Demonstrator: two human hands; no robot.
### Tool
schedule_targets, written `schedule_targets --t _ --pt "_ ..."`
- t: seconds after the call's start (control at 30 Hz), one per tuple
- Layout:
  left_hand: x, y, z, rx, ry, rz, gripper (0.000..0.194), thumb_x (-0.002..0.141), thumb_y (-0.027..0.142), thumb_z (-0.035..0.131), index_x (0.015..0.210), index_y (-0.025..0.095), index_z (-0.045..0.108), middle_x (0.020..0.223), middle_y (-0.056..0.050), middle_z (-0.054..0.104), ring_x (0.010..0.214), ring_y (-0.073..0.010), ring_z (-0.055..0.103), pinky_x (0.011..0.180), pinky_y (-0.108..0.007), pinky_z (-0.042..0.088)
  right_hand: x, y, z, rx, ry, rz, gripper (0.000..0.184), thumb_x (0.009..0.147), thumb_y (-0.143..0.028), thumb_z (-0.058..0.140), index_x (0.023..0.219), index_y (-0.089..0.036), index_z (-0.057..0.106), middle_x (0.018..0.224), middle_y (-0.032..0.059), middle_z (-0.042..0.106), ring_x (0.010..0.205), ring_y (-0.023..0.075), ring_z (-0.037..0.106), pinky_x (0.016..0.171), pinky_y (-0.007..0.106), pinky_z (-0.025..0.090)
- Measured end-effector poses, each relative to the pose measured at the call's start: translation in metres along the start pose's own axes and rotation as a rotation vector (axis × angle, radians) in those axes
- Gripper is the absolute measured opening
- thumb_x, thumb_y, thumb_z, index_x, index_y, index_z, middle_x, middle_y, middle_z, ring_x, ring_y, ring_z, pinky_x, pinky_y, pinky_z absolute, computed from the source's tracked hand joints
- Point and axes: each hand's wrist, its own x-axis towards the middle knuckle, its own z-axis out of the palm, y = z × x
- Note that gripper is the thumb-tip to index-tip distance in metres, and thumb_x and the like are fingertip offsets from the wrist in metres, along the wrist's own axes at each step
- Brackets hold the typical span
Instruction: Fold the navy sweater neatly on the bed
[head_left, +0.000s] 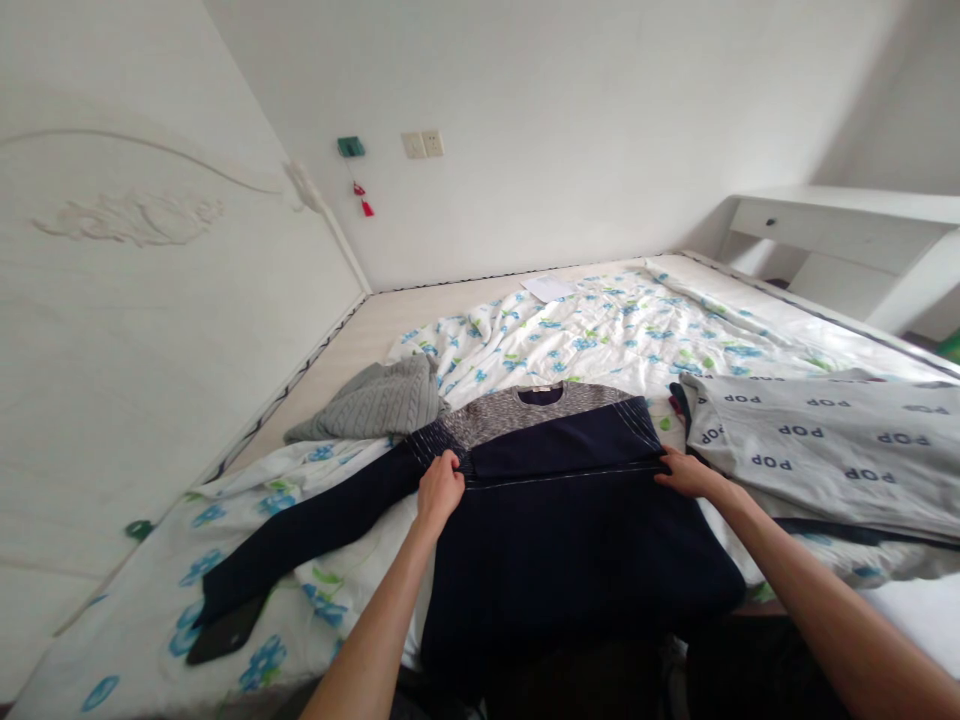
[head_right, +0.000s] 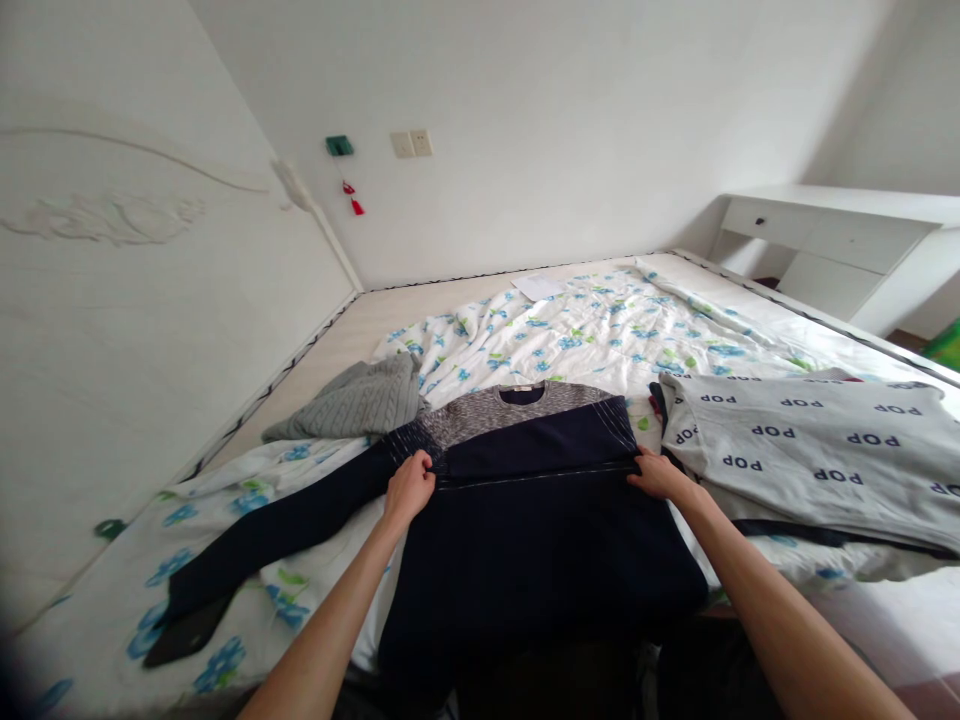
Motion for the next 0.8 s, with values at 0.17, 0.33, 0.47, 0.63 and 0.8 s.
schedule_targets --t 0.17,0.33,0.47,0.63,0.8 --pt "0.003 0.025 0.01 -0.348 -0.32 -0.019 0.047 0.101 0.033 0.077 0.147 0.025 0.073 0.091 -0.003 0.078 0.096 -0.0263 0.078 0.088 -0.031 0.055 0.006 0.001 0.005 -0.016 0.045 -0.016 0.043 0.106 -0.028 0.056 0.13 -0.006 0.084 0.158 0.0289 0.07 0.16 0.0402 0.058 0.131 0.051 0.049" --pt "0.004 0.021 0.025 -0.971 -0.505 -0.296 0.053 0.104 0.034 0.077 0.155 0.023 0.07 0.106 -0.007 0.082 0.086 -0.0192 0.08 0.077 -0.027 0.058 0.011 0.005 0.012 -0.011 0.108 -0.045 0.038 0.104 -0.02 0.054 0.123 -0.006 0.084 0.158 0.0295 0.069 0.166 0.0389 0.05 0.132 0.052 0.05" --pt "0.006 0.019 0.031 -1.161 -0.337 -0.419 0.028 0.1 0.021 0.079 0.127 0.016 0.083 0.117 -0.016 0.084 0.106 -0.0219 0.083 0.083 -0.024 0.06 0.011 0.006 0.015 0.062 0.16 -0.066 0.046 0.104 -0.022 0.056 0.142 -0.007 0.077 0.172 0.0275 0.057 0.166 0.0384 0.05 0.132 0.052 0.05" --pt "0.017 0.003 0.013 -1.224 -0.376 -0.443 0.022 0.097 0.018 0.077 0.117 0.017 0.085 0.131 -0.018 0.084 0.11 -0.0254 0.084 0.089 -0.032 0.064 0.004 0.003 0.008 0.055 0.091 -0.025 0.054 0.108 -0.028 0.056 0.155 -0.006 0.069 0.183 0.0266 0.041 0.166 0.0372 0.05 0.135 0.048 0.046" --pt "0.022 -0.014 -0.007 -1.15 -0.453 -0.422 0.027 0.094 0.025 0.08 0.12 0.021 0.085 0.146 -0.017 0.079 0.116 -0.0287 0.083 0.09 -0.038 0.065 0.0 0.005 0.001 0.047 0.015 -0.066 0.056 0.108 -0.029 0.055 0.156 -0.003 0.069 0.18 0.0268 0.045 0.164 0.0357 0.054 0.138 0.043 0.04"
